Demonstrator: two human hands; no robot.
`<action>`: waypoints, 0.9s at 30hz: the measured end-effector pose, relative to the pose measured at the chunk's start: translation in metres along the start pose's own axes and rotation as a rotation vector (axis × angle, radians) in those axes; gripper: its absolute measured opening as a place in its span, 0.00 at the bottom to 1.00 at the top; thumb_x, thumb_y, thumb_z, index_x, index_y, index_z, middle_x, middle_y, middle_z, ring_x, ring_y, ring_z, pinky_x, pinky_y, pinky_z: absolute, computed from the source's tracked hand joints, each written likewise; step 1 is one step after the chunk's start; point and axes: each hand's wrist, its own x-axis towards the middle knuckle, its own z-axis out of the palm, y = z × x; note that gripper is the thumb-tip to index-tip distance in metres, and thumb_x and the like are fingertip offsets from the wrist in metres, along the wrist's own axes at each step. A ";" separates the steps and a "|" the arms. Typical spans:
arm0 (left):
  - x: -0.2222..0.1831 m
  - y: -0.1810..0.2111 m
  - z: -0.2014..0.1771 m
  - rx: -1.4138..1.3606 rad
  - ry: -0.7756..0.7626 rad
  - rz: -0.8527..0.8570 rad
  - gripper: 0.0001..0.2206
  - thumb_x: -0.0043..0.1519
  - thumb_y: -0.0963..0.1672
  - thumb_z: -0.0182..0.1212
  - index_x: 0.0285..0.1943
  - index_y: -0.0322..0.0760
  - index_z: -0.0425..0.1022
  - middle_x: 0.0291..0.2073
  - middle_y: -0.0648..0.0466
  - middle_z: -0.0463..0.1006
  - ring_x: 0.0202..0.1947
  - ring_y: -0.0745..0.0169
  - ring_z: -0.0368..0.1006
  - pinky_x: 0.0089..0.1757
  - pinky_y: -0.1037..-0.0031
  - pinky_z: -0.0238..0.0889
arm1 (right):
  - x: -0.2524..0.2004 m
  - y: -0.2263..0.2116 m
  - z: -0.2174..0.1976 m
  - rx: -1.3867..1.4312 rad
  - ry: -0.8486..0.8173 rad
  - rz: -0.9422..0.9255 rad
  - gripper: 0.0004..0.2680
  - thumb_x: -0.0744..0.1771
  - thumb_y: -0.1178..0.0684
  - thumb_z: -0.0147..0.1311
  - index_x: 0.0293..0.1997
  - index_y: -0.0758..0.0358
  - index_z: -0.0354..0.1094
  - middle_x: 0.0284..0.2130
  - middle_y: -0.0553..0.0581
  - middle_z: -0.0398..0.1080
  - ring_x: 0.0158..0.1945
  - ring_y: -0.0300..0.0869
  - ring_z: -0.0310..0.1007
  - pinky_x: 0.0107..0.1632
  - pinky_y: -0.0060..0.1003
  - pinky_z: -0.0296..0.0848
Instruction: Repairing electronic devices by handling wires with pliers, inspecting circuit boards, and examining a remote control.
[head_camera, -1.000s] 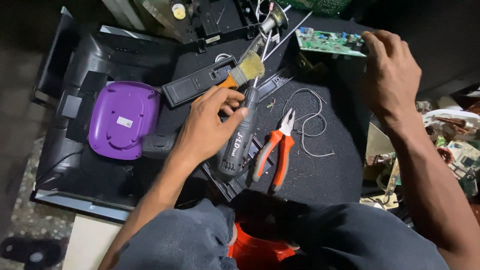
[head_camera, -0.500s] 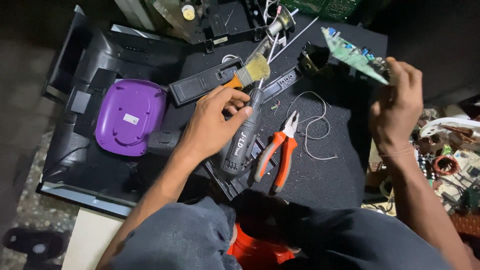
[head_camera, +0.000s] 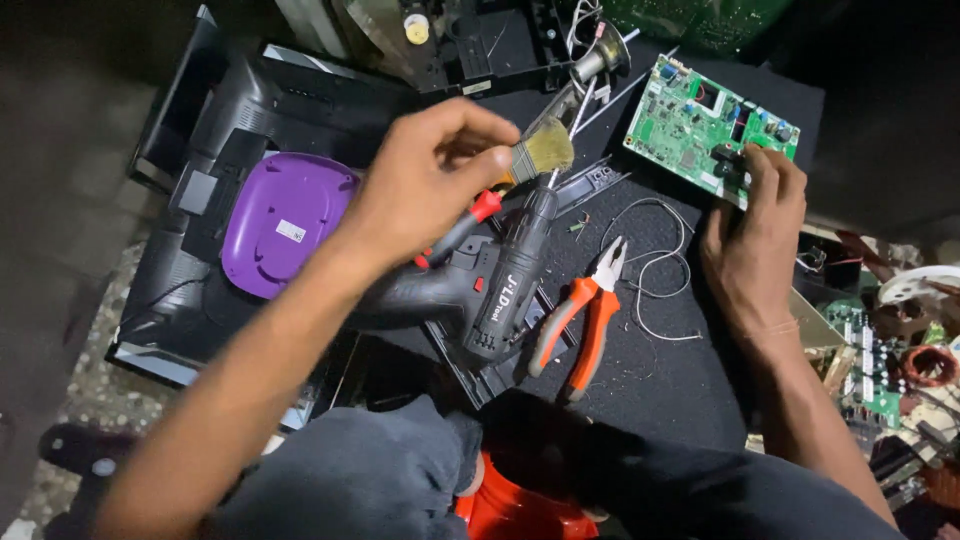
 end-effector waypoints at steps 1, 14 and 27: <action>0.006 0.007 0.001 0.002 -0.007 -0.002 0.08 0.64 0.42 0.62 0.50 0.40 0.78 0.45 0.54 0.82 0.43 0.68 0.77 0.46 0.77 0.73 | 0.002 -0.002 0.000 0.001 0.000 0.007 0.24 0.65 0.74 0.53 0.70 0.77 0.52 0.59 0.79 0.55 0.62 0.67 0.59 0.65 0.59 0.66; 0.109 -0.003 0.092 0.890 -0.323 0.269 0.07 0.61 0.39 0.52 0.44 0.30 0.72 0.37 0.36 0.78 0.36 0.21 0.76 0.32 0.39 0.68 | 0.005 -0.013 -0.008 0.049 0.066 0.068 0.21 0.65 0.71 0.50 0.67 0.80 0.51 0.58 0.78 0.53 0.63 0.68 0.58 0.68 0.57 0.64; 0.159 -0.022 0.152 0.589 -0.343 -0.174 0.15 0.68 0.50 0.60 0.44 0.31 0.71 0.35 0.47 0.77 0.31 0.50 0.76 0.30 0.58 0.66 | -0.002 0.010 0.005 0.053 0.129 0.158 0.22 0.65 0.66 0.50 0.68 0.78 0.50 0.60 0.77 0.56 0.65 0.65 0.57 0.68 0.57 0.61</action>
